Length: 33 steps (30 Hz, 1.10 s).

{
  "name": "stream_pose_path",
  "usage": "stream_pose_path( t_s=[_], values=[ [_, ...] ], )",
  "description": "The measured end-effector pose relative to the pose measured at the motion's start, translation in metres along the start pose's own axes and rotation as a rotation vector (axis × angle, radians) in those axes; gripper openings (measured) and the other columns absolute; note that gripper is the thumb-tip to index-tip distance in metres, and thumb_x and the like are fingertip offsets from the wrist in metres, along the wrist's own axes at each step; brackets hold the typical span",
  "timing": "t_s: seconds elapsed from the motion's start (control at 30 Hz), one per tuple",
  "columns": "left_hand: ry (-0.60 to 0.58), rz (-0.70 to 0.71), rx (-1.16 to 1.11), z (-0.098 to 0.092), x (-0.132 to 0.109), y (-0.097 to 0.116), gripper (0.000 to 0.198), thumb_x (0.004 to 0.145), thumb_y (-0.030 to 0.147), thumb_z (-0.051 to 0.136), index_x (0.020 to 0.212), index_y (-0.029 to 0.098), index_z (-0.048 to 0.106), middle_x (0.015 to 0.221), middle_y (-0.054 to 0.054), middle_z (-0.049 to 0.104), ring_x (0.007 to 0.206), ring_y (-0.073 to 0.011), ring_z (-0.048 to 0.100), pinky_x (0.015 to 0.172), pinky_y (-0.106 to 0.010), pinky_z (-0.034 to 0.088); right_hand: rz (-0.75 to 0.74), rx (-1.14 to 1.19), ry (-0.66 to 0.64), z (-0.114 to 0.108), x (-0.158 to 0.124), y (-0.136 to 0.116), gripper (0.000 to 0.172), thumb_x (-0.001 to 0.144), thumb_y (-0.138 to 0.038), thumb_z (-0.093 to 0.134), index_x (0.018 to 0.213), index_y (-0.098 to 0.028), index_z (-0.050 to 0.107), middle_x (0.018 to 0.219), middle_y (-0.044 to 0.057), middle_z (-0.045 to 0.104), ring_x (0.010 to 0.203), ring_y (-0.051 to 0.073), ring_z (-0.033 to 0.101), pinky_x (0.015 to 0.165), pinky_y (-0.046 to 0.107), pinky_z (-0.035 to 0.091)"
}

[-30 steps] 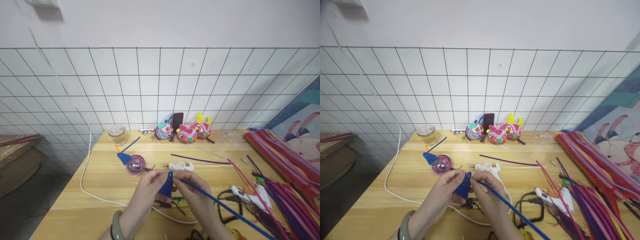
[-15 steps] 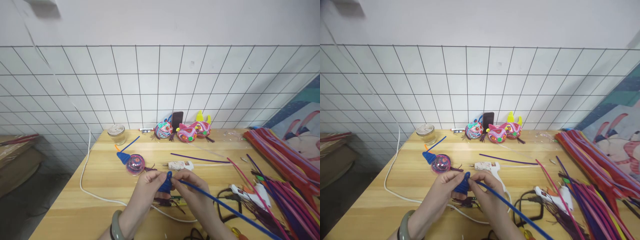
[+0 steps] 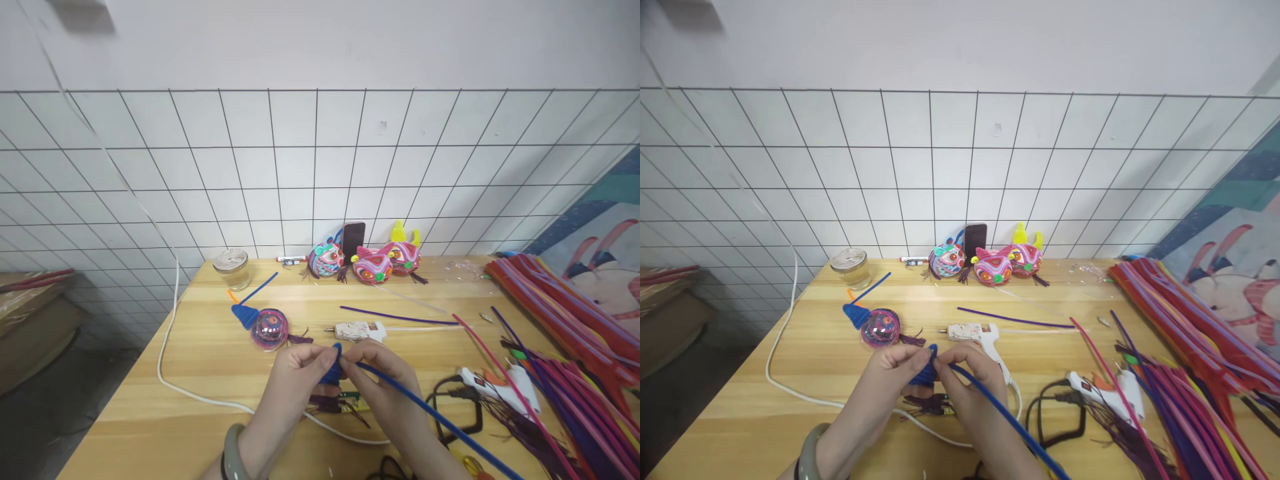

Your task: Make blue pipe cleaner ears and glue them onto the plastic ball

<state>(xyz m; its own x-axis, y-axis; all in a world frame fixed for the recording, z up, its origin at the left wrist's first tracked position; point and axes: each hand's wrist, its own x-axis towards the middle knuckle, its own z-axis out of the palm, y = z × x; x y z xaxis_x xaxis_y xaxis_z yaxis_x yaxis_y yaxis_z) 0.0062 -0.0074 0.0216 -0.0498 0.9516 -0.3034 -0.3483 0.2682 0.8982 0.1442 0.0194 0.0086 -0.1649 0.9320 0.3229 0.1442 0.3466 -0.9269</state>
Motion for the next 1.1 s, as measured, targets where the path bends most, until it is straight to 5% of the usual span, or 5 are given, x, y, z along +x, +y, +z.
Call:
stream_pose_path(
  t_s=[0.17,0.5,0.9,1.1],
  values=[
    [0.007,0.032,0.041,0.0,0.001,-0.0025,0.03,0.063,0.041,0.072,0.067,0.011,0.07,0.06,-0.003,0.064,0.053,-0.0112,0.056,0.049,-0.023,0.053,-0.012,-0.001,-0.005,0.0007,-0.0001,-0.0015,0.011,0.07,-0.021,0.065,0.059,-0.021,0.064,0.059,0.002,0.063,0.059,0.019,0.058,0.06,0.03,0.046],
    [-0.001,0.115,0.096,-0.0007,-0.0003,-0.0006,0.029,0.067,0.042,0.067,0.064,0.013,0.063,0.054,0.0,0.059,0.048,-0.0105,0.055,0.042,-0.019,0.048,0.351,0.292,-0.165,0.0034,0.0018,0.0026,0.021,0.068,-0.038,0.069,0.072,-0.017,0.065,0.065,0.002,0.063,0.062,0.017,0.059,0.059,0.026,0.048],
    [-0.05,0.126,0.036,0.0026,-0.0018,-0.0051,0.025,0.073,0.038,0.063,0.073,0.015,0.053,0.059,0.002,0.06,0.056,-0.012,0.06,0.042,-0.019,0.051,0.356,0.289,-0.108,0.003,0.0023,-0.0044,0.023,0.071,-0.034,0.067,0.054,-0.019,0.063,0.058,-0.001,0.058,0.06,0.016,0.055,0.057,0.023,0.045],
    [-0.081,0.052,-0.073,0.0016,-0.0031,-0.0018,0.031,0.081,0.044,0.051,0.087,0.013,0.056,0.074,-0.005,0.067,0.068,-0.0186,0.066,0.051,-0.027,0.055,0.375,0.336,-0.11,0.0023,0.004,-0.0003,0.024,0.07,-0.036,0.066,0.054,-0.02,0.062,0.056,-0.002,0.055,0.056,0.015,0.052,0.054,0.023,0.041]
  ],
)
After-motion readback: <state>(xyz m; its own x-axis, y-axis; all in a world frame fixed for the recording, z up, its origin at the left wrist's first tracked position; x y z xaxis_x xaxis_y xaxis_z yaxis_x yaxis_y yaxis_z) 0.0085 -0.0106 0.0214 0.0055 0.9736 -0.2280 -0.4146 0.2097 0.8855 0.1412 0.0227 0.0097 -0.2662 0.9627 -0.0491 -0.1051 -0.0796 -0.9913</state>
